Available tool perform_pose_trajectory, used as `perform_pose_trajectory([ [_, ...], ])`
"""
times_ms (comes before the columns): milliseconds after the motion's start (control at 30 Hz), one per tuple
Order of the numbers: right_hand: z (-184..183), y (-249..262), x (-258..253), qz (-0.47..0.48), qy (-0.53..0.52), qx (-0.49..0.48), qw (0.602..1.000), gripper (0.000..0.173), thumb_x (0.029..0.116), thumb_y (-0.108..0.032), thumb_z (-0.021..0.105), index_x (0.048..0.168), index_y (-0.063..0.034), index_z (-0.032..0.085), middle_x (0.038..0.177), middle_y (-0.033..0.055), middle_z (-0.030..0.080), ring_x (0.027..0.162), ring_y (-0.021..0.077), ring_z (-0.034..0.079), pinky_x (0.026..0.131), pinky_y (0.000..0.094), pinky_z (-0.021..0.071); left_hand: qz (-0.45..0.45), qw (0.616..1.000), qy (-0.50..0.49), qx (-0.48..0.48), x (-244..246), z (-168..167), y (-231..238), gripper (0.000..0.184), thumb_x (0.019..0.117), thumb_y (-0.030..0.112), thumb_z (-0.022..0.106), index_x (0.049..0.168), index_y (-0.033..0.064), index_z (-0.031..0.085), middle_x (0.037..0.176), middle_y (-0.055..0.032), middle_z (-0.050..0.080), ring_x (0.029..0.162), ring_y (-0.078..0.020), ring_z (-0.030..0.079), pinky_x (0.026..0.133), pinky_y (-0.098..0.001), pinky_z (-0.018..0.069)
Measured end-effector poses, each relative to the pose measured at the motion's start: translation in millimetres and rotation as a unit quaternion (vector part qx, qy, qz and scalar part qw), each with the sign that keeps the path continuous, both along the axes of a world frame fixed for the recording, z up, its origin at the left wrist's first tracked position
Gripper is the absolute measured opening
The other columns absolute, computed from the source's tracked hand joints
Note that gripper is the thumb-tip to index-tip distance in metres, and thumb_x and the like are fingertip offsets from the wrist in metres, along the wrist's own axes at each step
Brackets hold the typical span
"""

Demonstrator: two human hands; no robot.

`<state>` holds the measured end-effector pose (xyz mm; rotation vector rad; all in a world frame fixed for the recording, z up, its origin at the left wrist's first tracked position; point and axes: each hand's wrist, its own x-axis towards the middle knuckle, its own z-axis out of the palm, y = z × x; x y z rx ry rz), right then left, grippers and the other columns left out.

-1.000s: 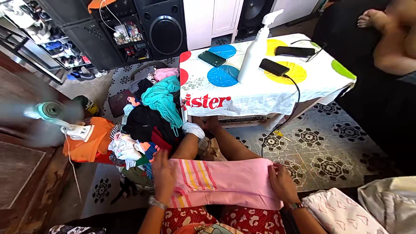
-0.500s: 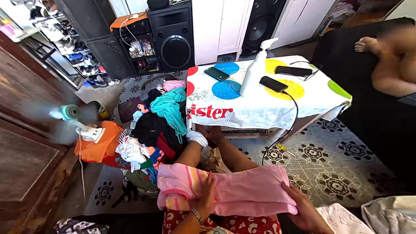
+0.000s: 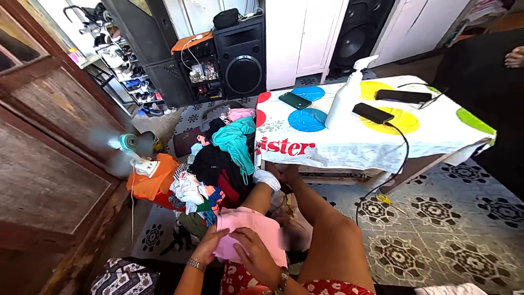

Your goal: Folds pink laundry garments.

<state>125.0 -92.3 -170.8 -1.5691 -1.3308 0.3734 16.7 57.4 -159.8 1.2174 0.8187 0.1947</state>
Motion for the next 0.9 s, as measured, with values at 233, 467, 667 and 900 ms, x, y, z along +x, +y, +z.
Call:
perform_pose_trajectory([
  [233, -48, -8, 25, -0.179, -0.089, -0.152, 0.968, 0.059, 0.1066, -0.039, 0.031, 0.153, -0.0068, 0.048, 0.160, 0.0186, 0.042, 0.150, 0.0436, 0.034, 0.116, 0.0747, 0.0196, 0.027, 0.999, -0.018, 0.028, -13, 4, 36, 0.029, 0.1035, 0.006, 0.052, 0.131, -0.0003, 0.052, 0.102, -0.0117, 0.074, 0.089, -0.0189, 0.074, 0.080, -0.0371, 0.0631],
  [467, -74, -6, 16, -0.171, -0.032, -0.210, 0.962, 0.061, 0.1052, -0.036, 0.034, 0.157, -0.0044, 0.041, 0.165, 0.0228, 0.031, 0.153, 0.0451, 0.026, 0.117, 0.0746, 0.0182, -0.073, 0.848, 0.149, 0.503, 19, -15, -35, 0.055, 0.1011, 0.028, 0.057, 0.148, -0.0004, 0.051, 0.154, -0.0259, 0.045, 0.147, -0.0438, 0.037, 0.121, -0.0617, 0.0267],
  [667, -8, -4, 25, -0.155, 0.102, -0.267, 0.946, 0.055, 0.1059, -0.012, 0.042, 0.155, 0.0091, 0.032, 0.166, 0.0273, 0.025, 0.156, 0.0418, 0.019, 0.123, 0.0625, 0.0147, -0.176, 0.818, 0.202, 0.509, 60, -63, -60, 0.057, 0.0991, 0.051, 0.046, 0.154, 0.0345, 0.048, 0.169, -0.0033, 0.026, 0.154, -0.0477, 0.014, 0.102, -0.0813, 0.0275],
  [900, 0, -11, 22, -0.166, 0.136, -0.260, 0.942, 0.055, 0.1066, -0.012, 0.043, 0.156, 0.0089, 0.031, 0.166, 0.0297, 0.021, 0.156, 0.0446, 0.017, 0.123, 0.0616, 0.0155, -0.055, 0.979, 0.131, 0.143, 47, -83, -11, 0.059, 0.1133, 0.038, 0.022, 0.158, 0.0011, 0.031, 0.163, -0.0205, 0.033, 0.152, -0.0273, 0.032, 0.125, -0.0447, 0.0244],
])
